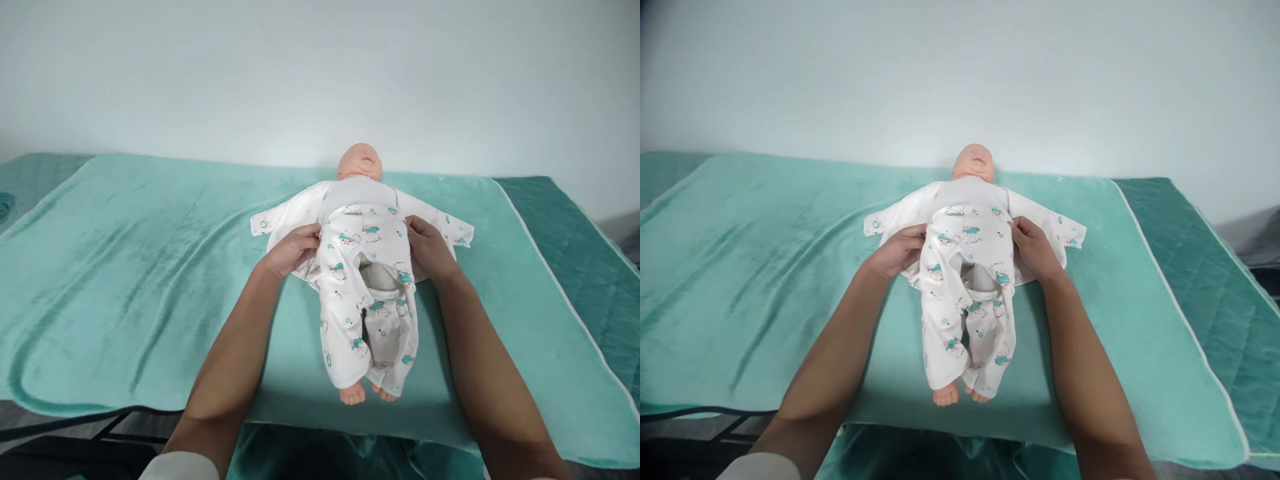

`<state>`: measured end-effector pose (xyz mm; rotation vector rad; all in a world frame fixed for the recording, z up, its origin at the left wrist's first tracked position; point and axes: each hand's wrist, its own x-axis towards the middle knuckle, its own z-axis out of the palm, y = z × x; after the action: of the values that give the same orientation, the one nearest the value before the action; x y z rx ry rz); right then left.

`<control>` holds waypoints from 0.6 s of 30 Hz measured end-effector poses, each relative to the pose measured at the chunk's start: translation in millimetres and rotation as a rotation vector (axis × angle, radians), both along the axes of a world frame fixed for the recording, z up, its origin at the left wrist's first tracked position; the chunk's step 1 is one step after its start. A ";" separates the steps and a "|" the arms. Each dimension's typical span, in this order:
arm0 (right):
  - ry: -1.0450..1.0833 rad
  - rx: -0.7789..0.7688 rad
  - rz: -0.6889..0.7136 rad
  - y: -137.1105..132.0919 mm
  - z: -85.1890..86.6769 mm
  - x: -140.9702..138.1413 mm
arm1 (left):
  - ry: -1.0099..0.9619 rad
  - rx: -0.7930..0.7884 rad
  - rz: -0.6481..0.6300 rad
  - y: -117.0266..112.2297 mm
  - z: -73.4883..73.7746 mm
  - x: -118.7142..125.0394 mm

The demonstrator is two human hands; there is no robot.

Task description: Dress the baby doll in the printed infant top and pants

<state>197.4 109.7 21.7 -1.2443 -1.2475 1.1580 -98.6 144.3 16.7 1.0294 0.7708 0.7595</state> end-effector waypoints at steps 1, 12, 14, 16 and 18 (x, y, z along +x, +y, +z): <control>-0.009 -0.018 0.051 -0.3 0.8 3.0 | 0.017 0.022 -0.010 0.5 -1.0 -0.8; -0.254 -0.121 0.048 2.0 2.6 5.6 | 0.190 0.178 0.028 -8.4 9.8 10.5; -0.288 -0.088 0.000 2.6 0.5 2.8 | 0.207 0.164 0.060 -10.7 13.5 13.8; -0.317 -0.076 -0.001 1.4 1.4 0.3 | 0.225 0.155 0.096 -12.0 15.7 16.1; -0.335 -0.065 0.022 -0.8 4.8 -2.2 | 0.227 0.163 0.125 -12.6 16.8 17.2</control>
<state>195.2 108.9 26.6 -1.5215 -1.4800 1.0395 -81.5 131.7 33.5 1.2375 0.9872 0.8323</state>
